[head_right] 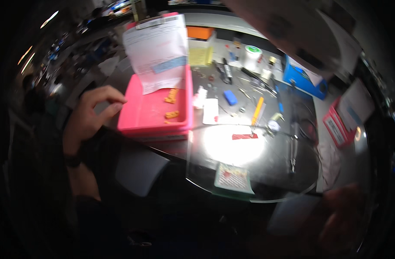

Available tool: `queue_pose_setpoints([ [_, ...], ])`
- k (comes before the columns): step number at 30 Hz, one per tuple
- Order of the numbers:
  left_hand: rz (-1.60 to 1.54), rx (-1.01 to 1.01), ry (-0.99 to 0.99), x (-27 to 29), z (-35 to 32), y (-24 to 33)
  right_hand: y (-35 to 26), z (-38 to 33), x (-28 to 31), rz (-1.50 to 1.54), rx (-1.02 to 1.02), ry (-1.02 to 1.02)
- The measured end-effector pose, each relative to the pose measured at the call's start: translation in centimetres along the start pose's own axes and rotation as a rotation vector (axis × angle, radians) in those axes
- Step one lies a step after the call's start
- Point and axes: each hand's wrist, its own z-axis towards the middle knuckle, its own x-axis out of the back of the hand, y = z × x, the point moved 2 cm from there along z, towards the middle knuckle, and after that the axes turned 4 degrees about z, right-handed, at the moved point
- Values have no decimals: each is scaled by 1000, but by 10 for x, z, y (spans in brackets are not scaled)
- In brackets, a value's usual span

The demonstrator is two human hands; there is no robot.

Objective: Deburring and polishing small yellow plastic components using a rotary tool at a workshop bench.

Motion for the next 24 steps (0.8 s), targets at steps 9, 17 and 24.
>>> queue_pose_setpoints([
  [9, 262, 56, -349, -19, 91, -37, 147, 4, -24, -77, -315, -292],
  [17, 470, 64, -343, -41, 107, -22, 141, 66, -70, 69, -24, -422],
  [24, 221, 73, -717, -33, 103, -15, 87, 145, -124, 74, 552, -558],
])
